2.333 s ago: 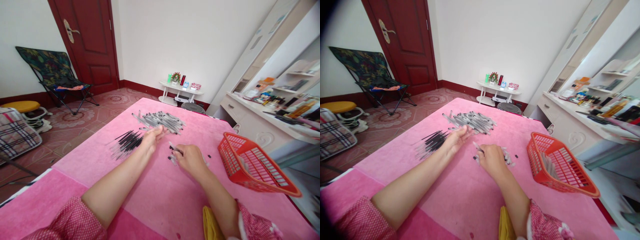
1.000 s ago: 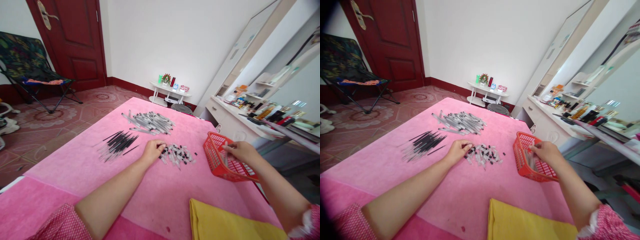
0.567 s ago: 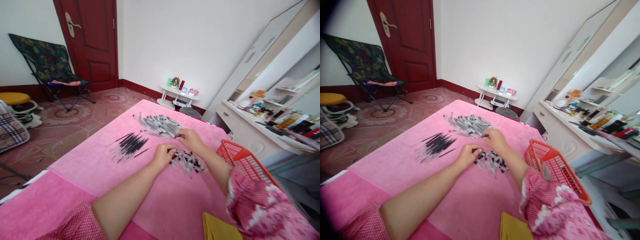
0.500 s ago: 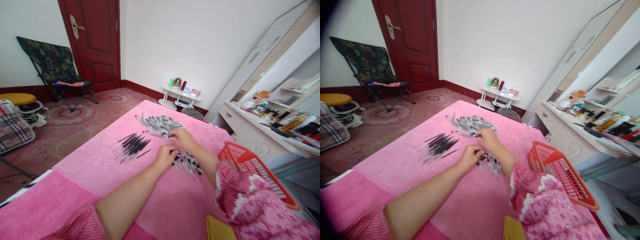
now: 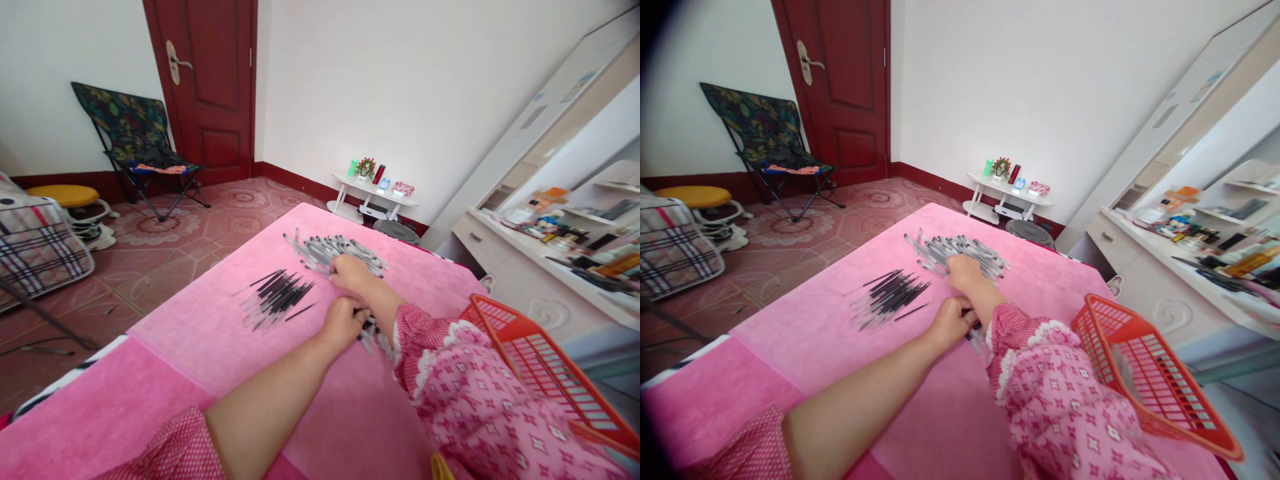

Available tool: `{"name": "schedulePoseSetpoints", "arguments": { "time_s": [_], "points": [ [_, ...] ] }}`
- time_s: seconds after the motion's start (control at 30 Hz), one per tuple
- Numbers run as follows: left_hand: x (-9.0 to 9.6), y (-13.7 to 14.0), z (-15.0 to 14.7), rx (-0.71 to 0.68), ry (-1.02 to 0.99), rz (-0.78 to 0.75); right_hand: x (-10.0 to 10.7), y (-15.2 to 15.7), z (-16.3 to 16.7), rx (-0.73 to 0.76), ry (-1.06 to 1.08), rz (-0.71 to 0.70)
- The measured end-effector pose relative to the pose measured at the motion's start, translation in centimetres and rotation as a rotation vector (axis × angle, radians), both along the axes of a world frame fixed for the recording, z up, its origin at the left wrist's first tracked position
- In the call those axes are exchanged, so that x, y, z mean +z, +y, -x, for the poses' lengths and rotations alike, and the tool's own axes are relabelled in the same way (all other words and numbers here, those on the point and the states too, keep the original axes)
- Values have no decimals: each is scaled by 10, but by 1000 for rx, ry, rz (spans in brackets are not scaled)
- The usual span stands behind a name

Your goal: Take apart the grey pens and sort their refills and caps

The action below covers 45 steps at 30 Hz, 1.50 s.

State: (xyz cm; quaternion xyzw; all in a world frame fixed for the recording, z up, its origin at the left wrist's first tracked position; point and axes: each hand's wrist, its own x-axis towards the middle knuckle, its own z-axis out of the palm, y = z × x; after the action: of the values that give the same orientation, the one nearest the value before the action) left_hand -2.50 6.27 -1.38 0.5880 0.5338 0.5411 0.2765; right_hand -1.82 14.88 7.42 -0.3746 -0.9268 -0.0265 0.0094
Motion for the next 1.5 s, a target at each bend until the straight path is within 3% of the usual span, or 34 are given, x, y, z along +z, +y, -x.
{"name": "schedulePoseSetpoints", "arguments": {
  "time_s": [0.1, 0.2, 0.27, 0.37, 0.53, 0.87, 1.1, 1.33, 1.5],
  "points": [
    [0, 0, 0, 33, -2, 0, 6, -5, -29, -30, 391, 43],
    [-1, 0, -1, 53, -26, 16, 3, -21, -69, -147, 960, 298],
    [1, 0, -3, 55, -62, 21, -6, -34, -95, -196, 1190, 500],
    [6, -3, -5, 44, -135, 7, -24, -51, -122, -314, 1426, 659],
    [14, -7, -7, 78, -186, -10, -37, -59, -136, -466, 1613, 736],
    [12, -8, -6, 127, -38, -122, -41, -65, -134, -436, 1705, 882],
    [15, -13, -10, 27, 4, -70, -37, -63, -138, -360, 1678, 792],
    [26, -18, -10, -157, -257, -41, -18, -49, -164, -256, 1214, 919],
    [24, -12, -4, -57, -375, -122, -14, -47, -173, -18, 767, 908]
  ]
}}
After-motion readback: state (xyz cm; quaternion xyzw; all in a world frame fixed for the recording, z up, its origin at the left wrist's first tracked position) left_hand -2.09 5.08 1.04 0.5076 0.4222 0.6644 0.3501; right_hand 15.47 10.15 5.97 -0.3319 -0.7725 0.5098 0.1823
